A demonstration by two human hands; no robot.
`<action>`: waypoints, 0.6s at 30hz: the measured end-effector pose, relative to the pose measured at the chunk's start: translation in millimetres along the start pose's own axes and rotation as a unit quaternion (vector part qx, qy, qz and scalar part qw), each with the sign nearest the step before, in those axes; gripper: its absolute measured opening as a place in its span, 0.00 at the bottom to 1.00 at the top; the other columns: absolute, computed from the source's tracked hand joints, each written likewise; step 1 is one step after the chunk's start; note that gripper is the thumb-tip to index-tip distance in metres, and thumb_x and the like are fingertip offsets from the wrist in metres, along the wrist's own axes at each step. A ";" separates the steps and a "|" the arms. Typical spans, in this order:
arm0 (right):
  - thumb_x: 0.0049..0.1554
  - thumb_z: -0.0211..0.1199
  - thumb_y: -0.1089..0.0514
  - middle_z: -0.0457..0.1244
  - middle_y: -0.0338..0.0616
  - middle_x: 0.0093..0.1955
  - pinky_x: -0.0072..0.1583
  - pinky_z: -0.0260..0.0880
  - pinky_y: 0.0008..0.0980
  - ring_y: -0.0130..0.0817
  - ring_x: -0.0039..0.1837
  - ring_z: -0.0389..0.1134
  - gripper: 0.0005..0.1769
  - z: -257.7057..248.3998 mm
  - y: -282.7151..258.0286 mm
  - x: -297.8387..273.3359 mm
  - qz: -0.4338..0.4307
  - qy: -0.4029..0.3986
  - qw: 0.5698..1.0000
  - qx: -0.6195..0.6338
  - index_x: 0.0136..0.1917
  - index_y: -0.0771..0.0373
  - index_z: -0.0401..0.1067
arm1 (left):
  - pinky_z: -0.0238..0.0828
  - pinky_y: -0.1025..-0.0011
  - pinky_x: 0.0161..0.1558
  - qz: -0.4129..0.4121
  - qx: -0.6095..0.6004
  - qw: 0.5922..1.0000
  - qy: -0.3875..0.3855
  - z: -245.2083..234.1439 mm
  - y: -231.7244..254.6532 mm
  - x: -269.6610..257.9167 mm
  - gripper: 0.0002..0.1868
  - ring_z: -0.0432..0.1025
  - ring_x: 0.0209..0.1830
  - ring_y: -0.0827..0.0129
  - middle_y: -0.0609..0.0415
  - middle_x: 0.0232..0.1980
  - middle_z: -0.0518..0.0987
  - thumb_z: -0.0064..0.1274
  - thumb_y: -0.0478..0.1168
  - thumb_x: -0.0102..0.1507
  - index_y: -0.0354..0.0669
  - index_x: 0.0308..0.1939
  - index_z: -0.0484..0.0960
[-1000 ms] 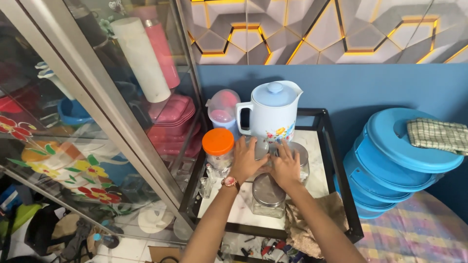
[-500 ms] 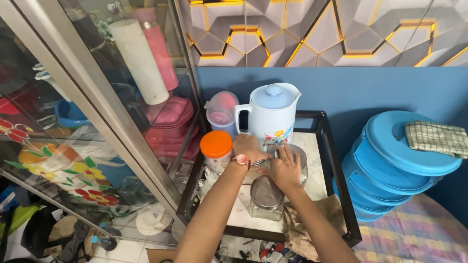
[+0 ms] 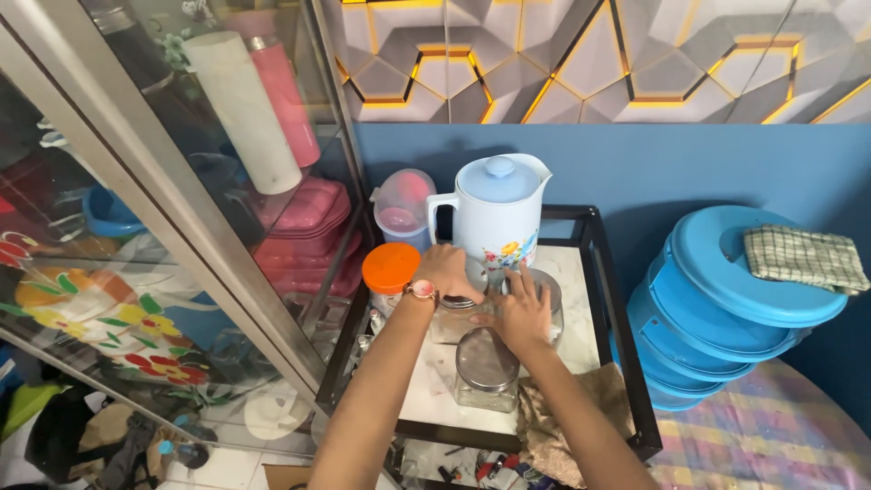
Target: The person clears a small table by moving a glass jar and a glass, then wipes the tabletop with a cloth. They wipe the lids of several glass jars and a white pitcher, then rearrange the jars and pitcher on the table.
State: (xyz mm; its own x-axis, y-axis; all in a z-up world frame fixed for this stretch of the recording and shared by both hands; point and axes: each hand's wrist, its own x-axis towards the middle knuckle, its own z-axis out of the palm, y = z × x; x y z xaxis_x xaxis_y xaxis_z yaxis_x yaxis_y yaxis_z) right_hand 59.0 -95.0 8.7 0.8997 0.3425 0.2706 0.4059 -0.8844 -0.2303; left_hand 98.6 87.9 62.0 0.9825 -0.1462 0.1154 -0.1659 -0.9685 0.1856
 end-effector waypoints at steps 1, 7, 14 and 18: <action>0.41 0.71 0.29 0.51 0.43 0.78 0.75 0.41 0.64 0.41 0.83 0.38 0.37 0.6 -2.2 -0.5 0.000 0.000 1.000 0.001 0.60 0.45 0.78 | 0.78 0.58 0.48 0.000 0.000 1.000 0.000 -2.6 -0.6 -0.8 0.41 0.80 0.44 0.45 0.34 0.41 0.83 0.72 0.63 0.34 0.30 0.38 0.86; 0.40 0.71 0.30 0.53 0.43 0.78 0.75 0.44 0.60 0.41 0.84 0.40 0.38 5.8 -2.4 -0.7 -0.004 0.029 1.000 -0.007 0.60 0.47 0.79 | 0.79 0.59 0.49 0.003 0.041 0.997 -0.070 -15.9 15.6 -4.0 0.40 0.81 0.47 0.48 0.37 0.45 0.85 0.68 0.63 0.38 0.33 0.41 0.88; 0.44 0.70 0.29 0.51 0.41 0.79 0.76 0.43 0.60 0.42 0.84 0.38 0.36 2.8 -1.8 -2.9 0.002 0.002 1.000 -0.007 0.59 0.48 0.78 | 0.79 0.58 0.49 -0.066 0.009 0.998 0.001 4.4 18.8 -3.5 0.39 0.81 0.45 0.48 0.37 0.42 0.84 0.71 0.63 0.37 0.33 0.38 0.87; 0.44 0.70 0.30 0.50 0.42 0.79 0.75 0.44 0.63 0.42 0.84 0.38 0.35 2.8 -1.0 -1.1 0.002 -0.003 1.000 0.000 0.61 0.46 0.78 | 0.79 0.58 0.48 -0.042 0.015 0.999 0.031 16.8 11.9 0.3 0.35 0.81 0.43 0.46 0.34 0.39 0.84 0.70 0.60 0.38 0.32 0.35 0.88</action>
State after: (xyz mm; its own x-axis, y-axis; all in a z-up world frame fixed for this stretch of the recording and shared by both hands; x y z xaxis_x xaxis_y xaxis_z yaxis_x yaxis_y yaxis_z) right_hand 58.1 -93.5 6.0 0.9026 0.3401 0.2639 0.4017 -0.8860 -0.2317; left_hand 98.3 72.9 47.9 0.9855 -0.0522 0.1613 -0.0795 -0.9826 0.1679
